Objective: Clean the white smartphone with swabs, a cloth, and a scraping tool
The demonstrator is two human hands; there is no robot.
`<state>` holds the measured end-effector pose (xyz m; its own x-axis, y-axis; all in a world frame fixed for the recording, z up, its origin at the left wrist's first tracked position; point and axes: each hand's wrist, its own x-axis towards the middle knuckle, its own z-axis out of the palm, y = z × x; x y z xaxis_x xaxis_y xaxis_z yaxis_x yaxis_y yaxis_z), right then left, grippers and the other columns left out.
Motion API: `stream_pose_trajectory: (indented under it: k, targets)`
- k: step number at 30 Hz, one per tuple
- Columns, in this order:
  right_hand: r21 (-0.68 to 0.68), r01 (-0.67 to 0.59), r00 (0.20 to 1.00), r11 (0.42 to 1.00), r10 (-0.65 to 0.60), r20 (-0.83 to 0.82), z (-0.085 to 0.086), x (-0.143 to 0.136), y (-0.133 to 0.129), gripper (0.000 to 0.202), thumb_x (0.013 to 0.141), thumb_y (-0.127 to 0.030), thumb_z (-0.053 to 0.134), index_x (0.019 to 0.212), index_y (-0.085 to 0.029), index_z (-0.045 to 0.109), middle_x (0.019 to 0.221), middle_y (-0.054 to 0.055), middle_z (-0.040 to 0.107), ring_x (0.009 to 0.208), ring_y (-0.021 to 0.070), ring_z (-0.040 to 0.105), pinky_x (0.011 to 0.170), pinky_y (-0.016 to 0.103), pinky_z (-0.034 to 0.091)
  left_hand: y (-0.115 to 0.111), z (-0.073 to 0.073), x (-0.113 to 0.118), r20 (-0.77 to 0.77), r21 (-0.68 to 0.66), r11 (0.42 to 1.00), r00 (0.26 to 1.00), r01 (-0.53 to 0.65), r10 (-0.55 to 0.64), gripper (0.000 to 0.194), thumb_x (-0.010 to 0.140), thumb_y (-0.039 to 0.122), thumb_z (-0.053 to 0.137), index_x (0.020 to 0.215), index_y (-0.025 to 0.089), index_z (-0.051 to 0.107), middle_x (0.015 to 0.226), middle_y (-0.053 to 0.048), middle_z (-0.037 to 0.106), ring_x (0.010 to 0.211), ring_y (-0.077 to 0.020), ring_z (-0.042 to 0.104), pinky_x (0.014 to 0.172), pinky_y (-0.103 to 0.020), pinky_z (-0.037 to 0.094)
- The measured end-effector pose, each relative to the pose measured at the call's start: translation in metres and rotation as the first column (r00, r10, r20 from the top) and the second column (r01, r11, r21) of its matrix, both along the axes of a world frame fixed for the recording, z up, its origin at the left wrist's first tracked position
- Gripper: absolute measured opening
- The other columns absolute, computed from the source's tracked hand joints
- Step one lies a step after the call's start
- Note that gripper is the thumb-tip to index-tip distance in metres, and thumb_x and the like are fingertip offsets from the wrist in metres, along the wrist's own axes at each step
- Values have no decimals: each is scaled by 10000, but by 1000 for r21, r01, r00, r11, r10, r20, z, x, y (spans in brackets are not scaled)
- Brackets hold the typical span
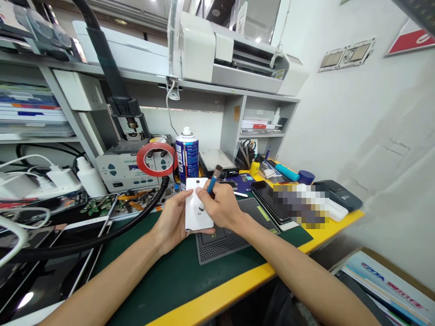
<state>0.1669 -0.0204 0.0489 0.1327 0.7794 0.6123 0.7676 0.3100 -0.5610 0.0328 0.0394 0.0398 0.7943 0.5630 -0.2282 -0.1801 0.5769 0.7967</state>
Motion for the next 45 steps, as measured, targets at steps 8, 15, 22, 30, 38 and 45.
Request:
stream_pose_trajectory:
  k: [8, 15, 22, 30, 38, 45]
  targets:
    - [88, 15, 1000, 996, -16, 12, -1, -3, -1, 292, 886, -268, 483, 619, -201, 388, 564, -11, 497, 526, 120, 489, 529, 237, 302, 2, -4, 0, 30, -7, 1000, 1000, 0, 0, 431, 896, 377, 524, 1286, 193, 522, 984, -105, 710, 783, -265, 713, 672, -422, 609]
    - [172, 29, 982, 985, 4, -187, 5, 6, 0, 308, 896, -284, 506, 610, -196, 431, 539, -36, 458, 507, 110, 459, 531, 240, 311, 3, -4, 1, 3, -28, 1000, 1000, 10, -10, 436, 855, 297, 593, 1275, 208, 521, 1042, -119, 699, 868, -316, 703, 720, -531, 587]
    - [142, 24, 929, 990, 30, -368, 11, 17, 1, 307, 914, -354, 520, 657, -187, 527, 533, -48, 436, 512, 117, 445, 528, 252, 327, 7, -3, 2, -56, -76, 990, 991, -122, 118, 391, 825, 370, 659, 1137, 147, 580, 885, -112, 705, 736, -242, 701, 709, -422, 601]
    - [176, -133, 950, 975, 176, -258, 13, 9, -10, 274, 923, -292, 505, 670, -190, 479, 586, -40, 449, 492, 96, 398, 503, 253, 296, 6, -6, 2, -207, -43, 990, 970, -135, 123, 465, 701, 627, 699, 795, 188, 577, 534, 19, 546, 436, -127, 541, 390, -223, 457]
    - [180, -274, 939, 945, 303, -164, 10, 1, -13, 262, 876, -205, 536, 633, -190, 441, 564, -46, 416, 502, 93, 409, 521, 247, 308, 9, -8, 4, -188, -67, 990, 976, -123, 109, 489, 701, 661, 675, 745, 189, 555, 522, 26, 534, 427, -108, 511, 389, -204, 411]
    - [212, -91, 966, 973, 138, -219, 7, 2, -11, 237, 908, -262, 544, 684, -194, 511, 556, -44, 443, 451, 96, 405, 469, 254, 302, 8, -5, 2, -164, -146, 986, 985, -75, 51, 536, 721, 708, 608, 727, 175, 554, 506, 2, 552, 428, -133, 538, 403, -225, 414]
